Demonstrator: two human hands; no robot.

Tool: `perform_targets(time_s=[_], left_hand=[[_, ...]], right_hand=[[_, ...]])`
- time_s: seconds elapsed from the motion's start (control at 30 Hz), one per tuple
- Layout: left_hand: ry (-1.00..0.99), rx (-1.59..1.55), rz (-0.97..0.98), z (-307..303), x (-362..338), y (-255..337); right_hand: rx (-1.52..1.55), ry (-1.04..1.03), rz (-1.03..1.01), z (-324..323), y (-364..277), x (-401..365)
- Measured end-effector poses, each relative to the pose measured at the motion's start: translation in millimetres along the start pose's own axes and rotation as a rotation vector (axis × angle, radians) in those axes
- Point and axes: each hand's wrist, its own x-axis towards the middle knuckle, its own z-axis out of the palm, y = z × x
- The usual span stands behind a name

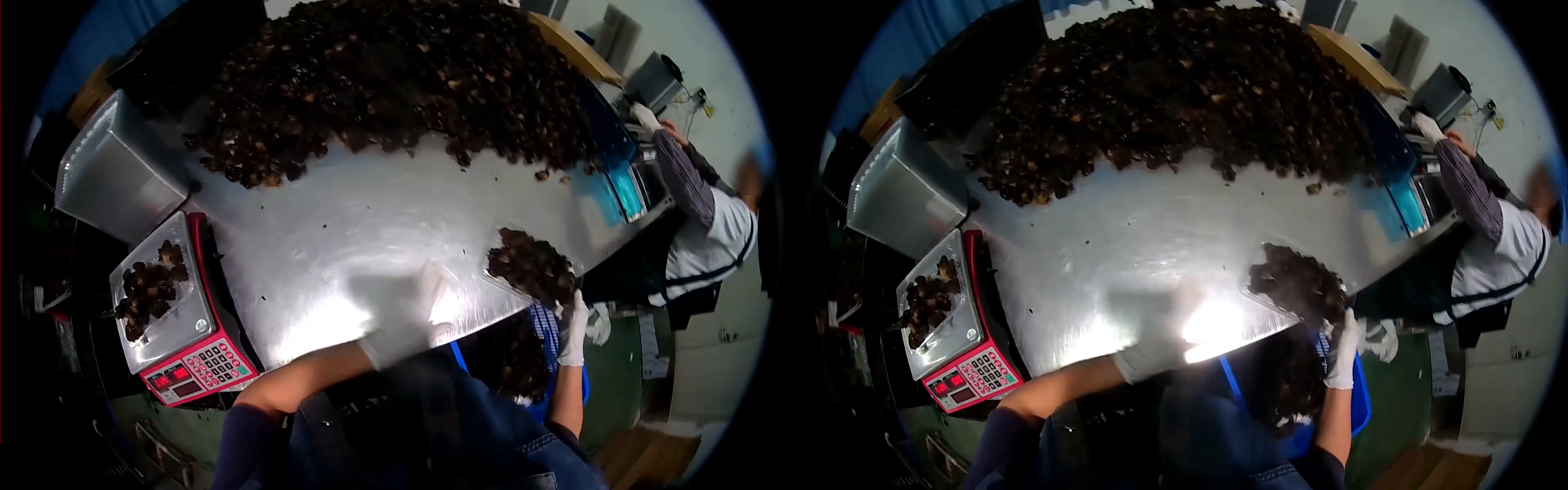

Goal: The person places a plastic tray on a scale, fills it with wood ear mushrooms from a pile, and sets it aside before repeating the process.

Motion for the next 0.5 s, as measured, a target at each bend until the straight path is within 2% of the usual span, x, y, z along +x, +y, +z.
perform_targets(time_s=[0.03, 0.07, 0.13, 0.17, 0.23, 0.27, 0.33, 0.4, 0.43, 0.47, 0.5], left_hand=[[-0.139, 0.47, 0.201, -0.1, 15.2, 26.5], [-0.223, 0.337, 0.234, 16.6, 17.5, 35.8], [-0.52, 0.403, 0.37, 57.8, 31.7, 42.9], [-0.53, 0.28, 0.495, 92.6, 23.2, 32.3], [-0.918, 0.162, 0.458, 120.8, 32.3, 50.0], [-0.799, 0.141, 0.528, 130.1, 22.3, 39.5], [-0.591, 0.186, 0.517, 103.3, 39.4, 29.9], [-0.232, 0.269, 0.304, 42.5, 75.3, 14.5], [-0.203, 0.484, 0.188, -2.1, 103.5, 7.8], [0.245, 0.266, 0.151, -31.4, 119.1, -23.9], [0.387, -0.201, -0.005, -81.3, 129.5, -35.2]], right_hand=[[0.002, 0.015, -0.012, -31.8, 16.8, 32.4], [0.002, 0.031, -0.023, -60.2, 32.5, 69.6], [-0.155, 0.194, -0.007, -52.2, -0.7, 67.7], [-0.112, 0.202, 0.004, -48.5, -8.0, 74.2], [-0.015, 0.193, -0.017, -42.2, -20.4, 97.0], [0.035, 0.187, -0.045, -45.0, -22.7, 110.0], [-0.188, 0.026, -0.059, -134.4, -5.3, 203.0], [-0.527, -0.014, -0.223, -164.4, 3.0, 248.6], [-0.566, 0.023, -0.203, -158.7, -3.1, 250.4], [-1.299, 0.033, -0.503, -155.7, -12.9, 240.9], [-1.227, 0.067, -0.449, -163.4, -21.0, 254.7]])
